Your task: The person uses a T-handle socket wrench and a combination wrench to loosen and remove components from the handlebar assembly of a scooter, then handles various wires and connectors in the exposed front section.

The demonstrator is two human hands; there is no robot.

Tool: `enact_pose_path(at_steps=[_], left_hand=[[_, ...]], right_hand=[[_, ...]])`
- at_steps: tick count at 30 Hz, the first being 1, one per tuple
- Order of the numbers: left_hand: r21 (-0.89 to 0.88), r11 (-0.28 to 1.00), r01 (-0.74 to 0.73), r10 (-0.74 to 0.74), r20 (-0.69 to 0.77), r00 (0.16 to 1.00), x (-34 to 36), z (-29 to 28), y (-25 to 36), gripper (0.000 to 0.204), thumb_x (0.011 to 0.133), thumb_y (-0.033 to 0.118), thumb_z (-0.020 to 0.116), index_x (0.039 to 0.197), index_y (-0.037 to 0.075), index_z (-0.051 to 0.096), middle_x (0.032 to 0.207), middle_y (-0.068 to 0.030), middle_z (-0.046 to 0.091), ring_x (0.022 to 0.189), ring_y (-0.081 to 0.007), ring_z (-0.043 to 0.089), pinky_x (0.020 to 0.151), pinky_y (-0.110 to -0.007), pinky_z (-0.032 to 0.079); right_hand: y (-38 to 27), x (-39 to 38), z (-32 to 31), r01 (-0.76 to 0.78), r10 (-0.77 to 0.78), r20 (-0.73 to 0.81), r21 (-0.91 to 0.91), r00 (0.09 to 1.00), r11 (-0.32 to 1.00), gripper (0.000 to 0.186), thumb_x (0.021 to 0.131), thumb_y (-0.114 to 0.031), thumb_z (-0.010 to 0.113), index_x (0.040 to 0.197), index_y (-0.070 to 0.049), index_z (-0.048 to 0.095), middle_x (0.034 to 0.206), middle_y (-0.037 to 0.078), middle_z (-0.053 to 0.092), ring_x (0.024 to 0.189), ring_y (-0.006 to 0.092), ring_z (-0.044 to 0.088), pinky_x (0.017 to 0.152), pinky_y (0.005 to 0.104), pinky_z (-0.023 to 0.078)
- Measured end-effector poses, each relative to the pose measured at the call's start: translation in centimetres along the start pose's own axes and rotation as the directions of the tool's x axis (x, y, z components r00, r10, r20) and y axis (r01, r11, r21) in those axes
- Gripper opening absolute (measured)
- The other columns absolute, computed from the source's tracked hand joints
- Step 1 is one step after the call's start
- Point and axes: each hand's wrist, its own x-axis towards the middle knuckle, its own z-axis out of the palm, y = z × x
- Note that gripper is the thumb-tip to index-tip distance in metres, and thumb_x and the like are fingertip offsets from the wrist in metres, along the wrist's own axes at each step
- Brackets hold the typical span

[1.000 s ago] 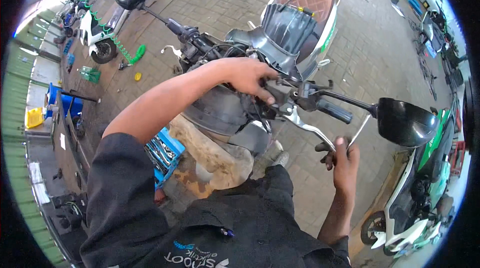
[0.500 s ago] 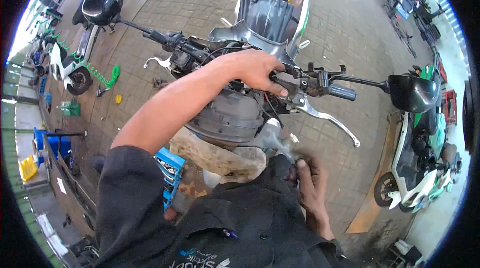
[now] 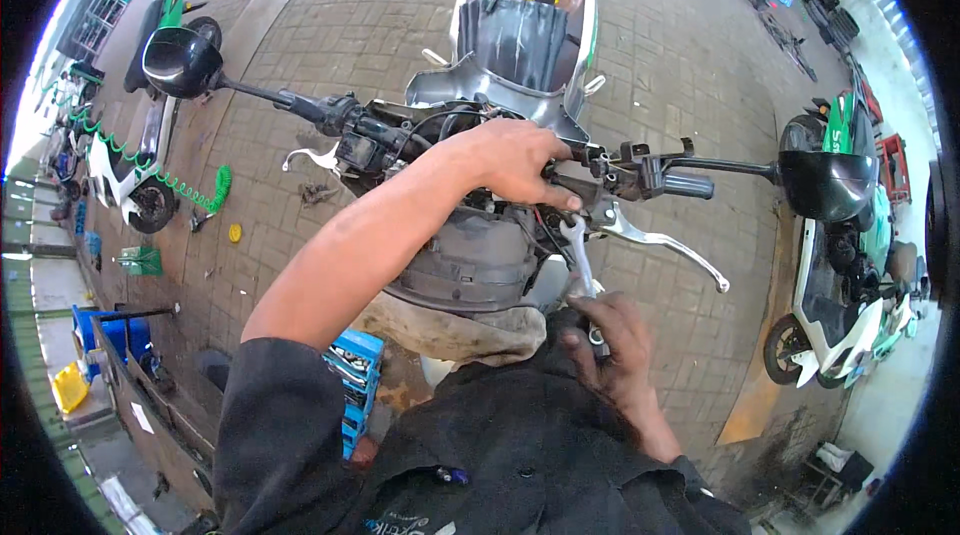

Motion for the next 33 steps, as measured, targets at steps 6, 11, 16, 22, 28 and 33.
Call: enact_pose_path(at_steps=[6,11,16,22,28,33], left_hand=[[0.012,1.0,0.003,-0.003,-0.001,1.0,0.2,0.2,-0.1,0.062,0.079,0.059,0.072,0.103,0.002,0.069,0.091,-0.023,0.07,0.091,-0.0414,0.067,0.08,-0.049,0.051],[0.011,1.0,0.0,0.0,-0.029,1.0,-0.1,0.1,-0.3,0.061,0.079,0.059,0.072,0.107,0.005,0.07,0.094,-0.0214,0.071,0.093,-0.0408,0.068,0.081,-0.048,0.052],[0.025,1.0,0.016,-0.016,-0.032,0.999,0.0,0.1,0.0,0.062,0.079,0.059,0.072,0.109,0.004,0.07,0.094,-0.022,0.071,0.094,-0.0401,0.068,0.083,-0.048,0.052],[0.024,0.999,0.033,-0.034,0.014,0.999,0.2,0.1,-0.1,0.066,0.078,0.06,0.072,0.111,0.004,0.069,0.098,-0.0229,0.07,0.098,-0.0404,0.066,0.085,-0.049,0.051],[-0.004,1.0,-0.007,0.007,0.004,1.0,0.2,0.1,-0.4,0.066,0.078,0.061,0.072,0.11,0.003,0.069,0.094,-0.022,0.071,0.094,-0.0405,0.067,0.082,-0.049,0.051],[-0.003,1.0,0.012,-0.012,0.008,1.0,0.2,0.0,-0.2,0.065,0.078,0.06,0.073,0.109,0.003,0.069,0.091,-0.022,0.07,0.092,-0.0404,0.067,0.081,-0.048,0.051]], right_hand=[[0.0,-0.1,-2.4,-0.041,0.035,-0.034,-0.19,0.999,0.981,0.018,0.088,-0.005,0.064,0.106,-0.005,0.064,0.09,0.016,0.058,0.08,0.0328,0.059,0.071,0.0433,0.049],[-1.7,3.3,-4.5,-0.129,0.134,0.027,-0.141,0.991,0.982,0.02,0.089,-0.009,0.064,0.109,-0.006,0.064,0.096,0.015,0.061,0.086,0.0351,0.062,0.076,0.0435,0.052],[-0.9,4.6,-3.8,0.012,-0.01,-0.12,0.021,0.993,1.0,0.017,0.097,-0.015,0.06,0.108,-0.002,0.062,0.099,0.014,0.059,0.081,0.0241,0.063,0.073,0.0366,0.054],[0.2,2.4,-1.1,-0.037,0.111,-0.083,0.608,0.99,0.793,0.021,0.101,-0.022,0.057,0.11,-0.004,0.059,0.108,0.015,0.054,0.091,0.0237,0.06,0.08,0.0409,0.053],[-0.3,3.4,-0.5,0.32,-0.298,0.361,-0.003,0.884,0.947,0.019,0.089,-0.017,0.061,0.105,-0.008,0.059,0.104,0.014,0.053,0.097,0.0346,0.054,0.079,0.0422,0.049],[0.0,4.1,-0.8,0.333,-0.245,0.482,-0.106,0.841,0.937,0.022,0.083,-0.019,0.06,0.103,-0.008,0.059,0.103,0.013,0.054,0.095,0.0343,0.054,0.079,0.0432,0.049]])
